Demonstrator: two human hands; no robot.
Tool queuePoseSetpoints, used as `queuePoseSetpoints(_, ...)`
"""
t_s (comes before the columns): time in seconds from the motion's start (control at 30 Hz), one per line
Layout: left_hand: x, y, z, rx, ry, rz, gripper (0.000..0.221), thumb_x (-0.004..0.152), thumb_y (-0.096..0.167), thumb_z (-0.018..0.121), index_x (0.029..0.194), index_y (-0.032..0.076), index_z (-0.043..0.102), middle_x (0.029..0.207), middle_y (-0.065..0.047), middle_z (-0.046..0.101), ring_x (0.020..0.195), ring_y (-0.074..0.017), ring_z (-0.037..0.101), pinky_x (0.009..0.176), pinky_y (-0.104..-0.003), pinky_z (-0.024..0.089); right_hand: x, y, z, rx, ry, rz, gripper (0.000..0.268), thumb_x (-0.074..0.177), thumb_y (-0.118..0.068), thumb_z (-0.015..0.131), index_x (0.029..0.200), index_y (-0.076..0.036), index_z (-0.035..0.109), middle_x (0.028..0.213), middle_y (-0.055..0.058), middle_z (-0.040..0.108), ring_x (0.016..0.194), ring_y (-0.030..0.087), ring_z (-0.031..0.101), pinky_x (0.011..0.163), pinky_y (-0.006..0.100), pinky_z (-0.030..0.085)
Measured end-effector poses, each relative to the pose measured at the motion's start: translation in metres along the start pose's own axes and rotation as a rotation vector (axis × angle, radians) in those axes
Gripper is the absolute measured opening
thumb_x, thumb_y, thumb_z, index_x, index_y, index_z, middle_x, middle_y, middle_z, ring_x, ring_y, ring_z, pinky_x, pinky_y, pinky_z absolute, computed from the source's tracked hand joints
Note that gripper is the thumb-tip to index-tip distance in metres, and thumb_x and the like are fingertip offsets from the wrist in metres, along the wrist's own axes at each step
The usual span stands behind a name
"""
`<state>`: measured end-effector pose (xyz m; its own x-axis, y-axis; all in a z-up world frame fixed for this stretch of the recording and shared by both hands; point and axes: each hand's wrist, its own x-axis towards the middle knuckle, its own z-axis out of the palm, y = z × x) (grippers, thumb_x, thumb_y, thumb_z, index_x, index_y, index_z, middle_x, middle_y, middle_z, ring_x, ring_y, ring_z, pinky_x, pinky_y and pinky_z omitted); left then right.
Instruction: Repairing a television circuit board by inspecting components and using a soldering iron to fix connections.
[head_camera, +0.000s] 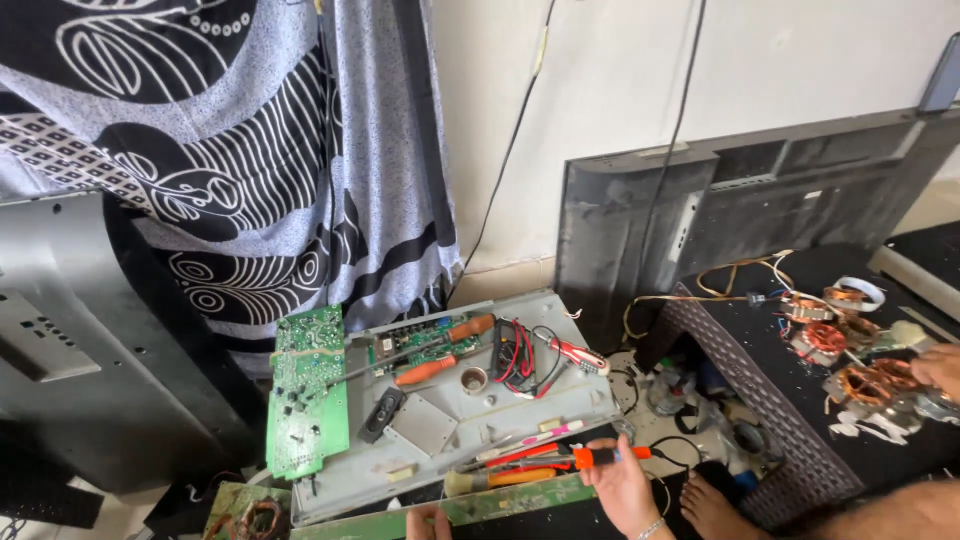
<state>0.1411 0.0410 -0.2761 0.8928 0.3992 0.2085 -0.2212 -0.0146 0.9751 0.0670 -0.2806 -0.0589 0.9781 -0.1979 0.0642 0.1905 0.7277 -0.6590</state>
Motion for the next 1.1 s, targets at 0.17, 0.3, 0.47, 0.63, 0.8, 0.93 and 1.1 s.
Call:
queuePoseSetpoints(0.17,-0.013,0.117,-0.012,0.367,0.042,0.199,0.013,0.085,0.015,0.069,0.075,0.011,0.061,0.040,0.004,0.031,0.031,-0.0120,0.026,0.034,-0.029,0.023,0.002,-0.005,0.011,-0.143,0.105,0.154,0.041,0.100,-0.030,0.050,0.100,0.005,0.071,0.060,0.010,0.057,0.056,0.023,0.054,0.063,0.038,0.046)
queuePoseSetpoints(0.3,-0.028,0.233,-0.011,0.759,-0.080,-0.166,0.016,0.091,0.038,0.065,0.091,0.023,0.067,0.054,0.001,0.066,0.052,-0.0239,0.063,0.055,-0.037,0.046,0.009,-0.002,0.014,-0.178,0.047,0.131,0.034,0.098,-0.022,0.050,0.103,0.005,0.071,0.063,0.012,0.061,0.058,0.023,0.057,0.063,0.038,0.047)
queuePoseSetpoints(0.47,-0.055,0.281,-0.010,0.760,-0.066,0.035,0.011,0.086,0.028,0.069,0.087,0.017,0.068,0.080,0.002,0.073,0.066,-0.0241,0.066,0.062,-0.034,0.053,-0.003,-0.008,0.038,-0.293,-0.005,0.042,0.029,0.098,-0.020,0.059,0.097,0.008,0.067,0.070,0.016,0.065,0.060,0.024,0.059,0.061,0.037,0.049)
queuePoseSetpoints(0.63,-0.056,0.313,-0.012,0.746,-0.126,0.086,0.010,0.084,0.023,0.070,0.083,0.014,0.065,0.076,-0.001,0.072,0.058,-0.0263,0.063,0.057,-0.036,0.052,-0.007,-0.003,0.022,-0.266,-0.038,0.095,0.017,0.096,-0.013,0.055,0.093,0.002,0.064,0.073,0.016,0.063,0.063,0.023,0.057,0.061,0.033,0.046)
queuePoseSetpoints(0.8,-0.054,0.327,-0.012,0.760,-0.168,0.142,0.009,0.083,0.017,0.070,0.080,0.013,0.063,0.071,-0.002,0.069,0.052,-0.0252,0.059,0.053,-0.036,0.050,-0.006,-0.006,0.025,-0.262,-0.075,0.116,0.019,0.095,-0.015,0.056,0.091,0.001,0.065,0.071,0.015,0.064,0.059,0.021,0.055,0.057,0.032,0.046)
queuePoseSetpoints(0.93,-0.053,0.333,-0.015,0.713,-0.270,0.191,0.009,0.080,0.016,0.069,0.077,0.010,0.063,0.068,-0.002,0.066,0.049,-0.0226,0.055,0.050,-0.034,0.047,-0.013,-0.005,0.031,-0.314,-0.065,0.072,0.019,0.094,-0.014,0.055,0.090,0.002,0.064,0.070,0.016,0.062,0.057,0.022,0.055,0.058,0.033,0.047)
queuePoseSetpoints(1.1,-0.047,0.332,-0.017,0.710,-0.380,0.154,0.010,0.077,0.020,0.068,0.072,0.012,0.063,0.066,0.000,0.067,0.049,-0.0226,0.054,0.051,-0.034,0.047,-0.024,-0.005,0.044,-0.403,0.008,0.013,0.019,0.092,-0.015,0.055,0.086,0.001,0.063,0.067,0.014,0.061,0.054,0.022,0.055,0.055,0.031,0.048)
